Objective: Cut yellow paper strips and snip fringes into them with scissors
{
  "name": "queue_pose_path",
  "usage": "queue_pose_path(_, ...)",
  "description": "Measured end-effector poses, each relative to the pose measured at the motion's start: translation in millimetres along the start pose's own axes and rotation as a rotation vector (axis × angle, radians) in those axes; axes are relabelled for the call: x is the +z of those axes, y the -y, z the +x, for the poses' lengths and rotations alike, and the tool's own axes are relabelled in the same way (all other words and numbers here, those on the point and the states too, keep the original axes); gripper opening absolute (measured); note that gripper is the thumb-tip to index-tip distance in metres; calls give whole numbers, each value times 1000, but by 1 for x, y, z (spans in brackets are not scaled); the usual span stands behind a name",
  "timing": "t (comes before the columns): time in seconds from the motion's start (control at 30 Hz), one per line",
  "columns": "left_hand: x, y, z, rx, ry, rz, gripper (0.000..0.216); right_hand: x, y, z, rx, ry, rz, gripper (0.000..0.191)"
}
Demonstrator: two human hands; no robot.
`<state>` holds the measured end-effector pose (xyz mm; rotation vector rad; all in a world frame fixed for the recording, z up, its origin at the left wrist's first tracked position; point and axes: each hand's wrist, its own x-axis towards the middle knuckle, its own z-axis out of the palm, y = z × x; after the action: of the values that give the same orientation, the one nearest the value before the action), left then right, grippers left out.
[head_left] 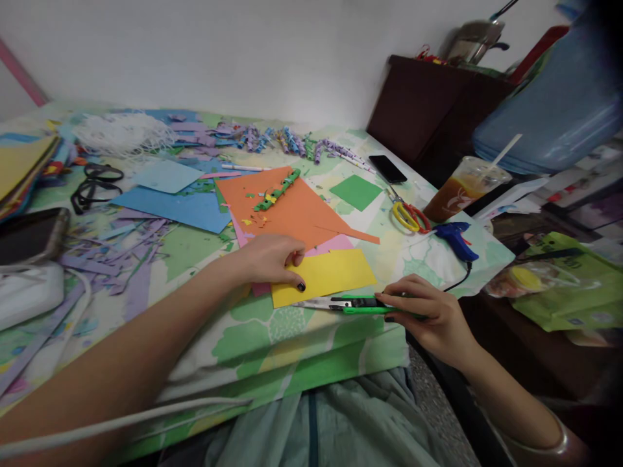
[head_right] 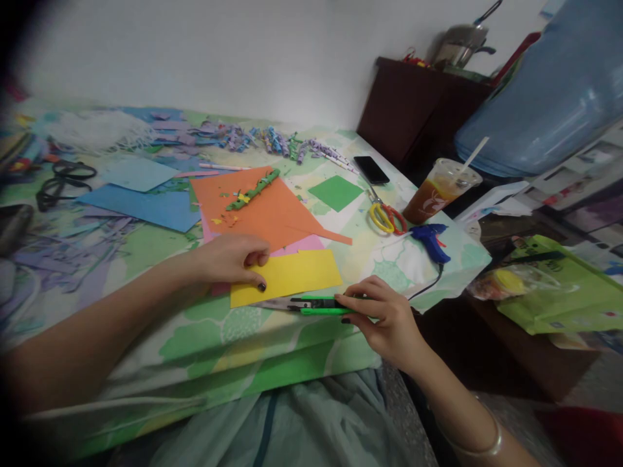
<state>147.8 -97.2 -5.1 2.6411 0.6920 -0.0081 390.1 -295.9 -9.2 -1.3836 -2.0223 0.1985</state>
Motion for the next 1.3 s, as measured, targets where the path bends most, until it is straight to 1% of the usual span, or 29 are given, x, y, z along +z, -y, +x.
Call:
queue_pose_path(0.17,1,1,0,2,-5,-4,38,1,3,-3,8,-20,-8,30)
queue_pose_path(0.47,0,1,0,-3,0,-11,38,-1,7,-20,90,-21,8,33)
queue_pose_path(0.57,-1,0,-3,20,-15,-15,34,0,7,-30,144,-53,-4,34)
queue_pose_path(0.67,-4,-3,-8,26,-27,-25,28,1,5,-40,215,-117,-3,33)
queue_pose_path(0.73,-7,-6,-12,17,-1,-52,29,2,4,-45,255,-157,-6,30)
queue_pose_path(0.83,-10,-10,-17,18,99,-116,31,1,3,-47,286,-177,-16,27)
queue_pose_path(0.97,-10,-9,-18,6,218,-205,21,-3,3,-48,295,-199,-58,22)
queue_pose_path(1.13,-10,-3,-18,31,232,-259,10,-12,-3,-62,407,-292,-141,21)
queue_pose_path(1.23,-11,-3,-18,59,244,-297,12,-20,-7,-74,485,-401,-204,21)
queue_pose_path(1.3,-11,-7,-18,17,248,-378,14,-24,-8,-79,524,-487,-254,22)
